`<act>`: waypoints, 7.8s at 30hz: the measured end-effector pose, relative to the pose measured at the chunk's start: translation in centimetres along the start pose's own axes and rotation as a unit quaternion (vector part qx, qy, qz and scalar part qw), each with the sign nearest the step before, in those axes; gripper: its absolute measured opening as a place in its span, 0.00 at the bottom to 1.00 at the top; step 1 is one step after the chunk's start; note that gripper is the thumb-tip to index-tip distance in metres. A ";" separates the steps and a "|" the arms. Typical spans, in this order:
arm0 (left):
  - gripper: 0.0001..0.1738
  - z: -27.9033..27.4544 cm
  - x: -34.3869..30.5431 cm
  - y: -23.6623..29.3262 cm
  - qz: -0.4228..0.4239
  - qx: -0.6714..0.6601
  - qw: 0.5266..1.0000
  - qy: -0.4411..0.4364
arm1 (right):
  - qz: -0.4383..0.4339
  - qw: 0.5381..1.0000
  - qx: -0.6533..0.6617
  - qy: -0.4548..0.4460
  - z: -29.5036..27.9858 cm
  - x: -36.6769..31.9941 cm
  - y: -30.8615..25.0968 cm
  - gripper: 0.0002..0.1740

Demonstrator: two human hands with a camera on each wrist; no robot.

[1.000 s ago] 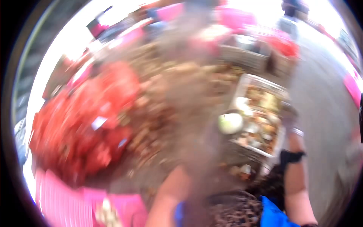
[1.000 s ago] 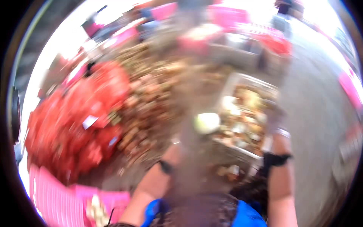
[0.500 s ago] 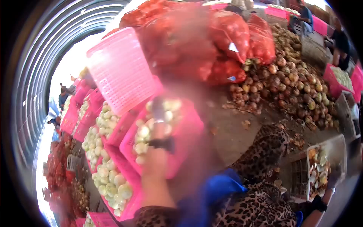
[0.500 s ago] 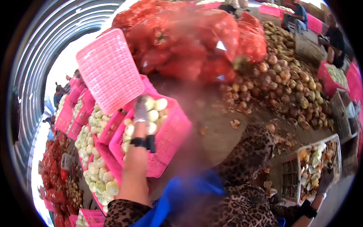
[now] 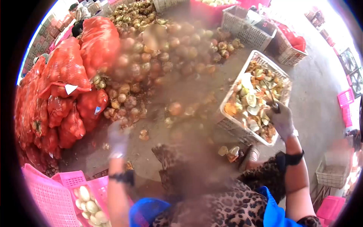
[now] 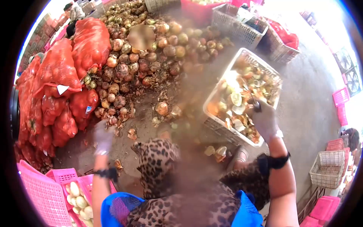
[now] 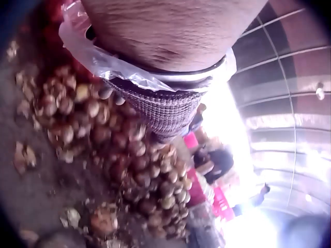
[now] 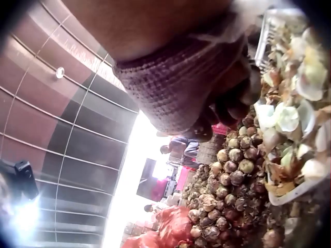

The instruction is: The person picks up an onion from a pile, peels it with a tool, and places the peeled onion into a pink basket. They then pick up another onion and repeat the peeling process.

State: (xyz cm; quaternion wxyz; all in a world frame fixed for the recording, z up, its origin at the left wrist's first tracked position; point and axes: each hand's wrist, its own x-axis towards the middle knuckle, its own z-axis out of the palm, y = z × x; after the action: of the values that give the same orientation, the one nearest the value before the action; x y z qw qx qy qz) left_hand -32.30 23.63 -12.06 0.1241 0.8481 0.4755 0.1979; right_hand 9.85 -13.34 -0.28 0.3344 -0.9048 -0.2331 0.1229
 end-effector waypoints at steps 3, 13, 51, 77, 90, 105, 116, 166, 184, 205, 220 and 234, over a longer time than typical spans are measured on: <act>0.39 13.7 5.7 5.3 -0.031 -0.078 0.972 -0.218 | 0.060 0.995 0.063 -0.051 0.1 0.3 1.1 0.14; 0.35 32.8 9.2 8.4 -0.214 -0.208 0.874 -0.384 | 0.125 0.987 0.099 -0.035 0.8 2.2 2.7 0.16; 0.50 -0.4 0.0 38.9 0.029 -0.751 0.533 -0.389 | -0.235 0.970 0.063 -0.018 -1.7 -6.1 -2.7 0.12; 0.53 3.8 -1.4 34.8 -0.081 -0.780 0.438 -0.440 | -0.309 0.932 -0.172 -0.085 -1.7 -3.2 -1.2 0.06; 0.48 5.2 0.2 33.4 0.004 -0.740 0.469 -0.482 | -0.234 0.930 -0.036 -0.282 1.9 -4.5 0.2 0.12; 0.53 5.4 -2.0 38.1 -0.060 -0.685 0.525 -0.501 | -0.358 0.931 -0.072 0.000 -3.1 -2.3 0.3 0.15; 0.32 4.7 -1.7 37.6 -0.055 -0.752 0.421 -0.504 | -0.028 0.990 0.130 -0.045 -3.0 2.9 6.4 0.14; 0.43 3.4 -2.4 41.1 0.022 -0.612 0.578 -0.539 | -0.235 0.966 -0.093 0.049 -2.2 -4.9 0.6 0.35; 0.35 5.0 -2.8 41.8 0.104 -0.589 0.623 -0.504 | -0.023 0.904 -0.352 -0.243 -2.0 1.2 8.9 0.24; 0.44 4.5 -1.1 41.9 0.061 -0.716 0.611 -0.333 | -0.160 0.985 0.031 0.062 -0.6 -5.1 -1.2 0.20; 0.34 2.6 -2.9 43.1 0.089 -0.709 0.595 -0.369 | -0.143 0.935 0.247 0.209 -2.2 -3.3 -2.5 0.07; 0.17 0.2 -3.8 41.5 0.135 -0.585 0.716 -0.357 | 0.090 0.821 0.534 -0.180 -5.2 -4.3 -3.5 0.05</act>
State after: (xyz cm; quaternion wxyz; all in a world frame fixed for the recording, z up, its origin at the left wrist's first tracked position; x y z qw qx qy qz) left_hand -2.57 -1.04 3.51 0.7279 0.6693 0.0660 0.1340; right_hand 6.96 -16.00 6.25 0.7047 -0.5636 -0.1041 0.4182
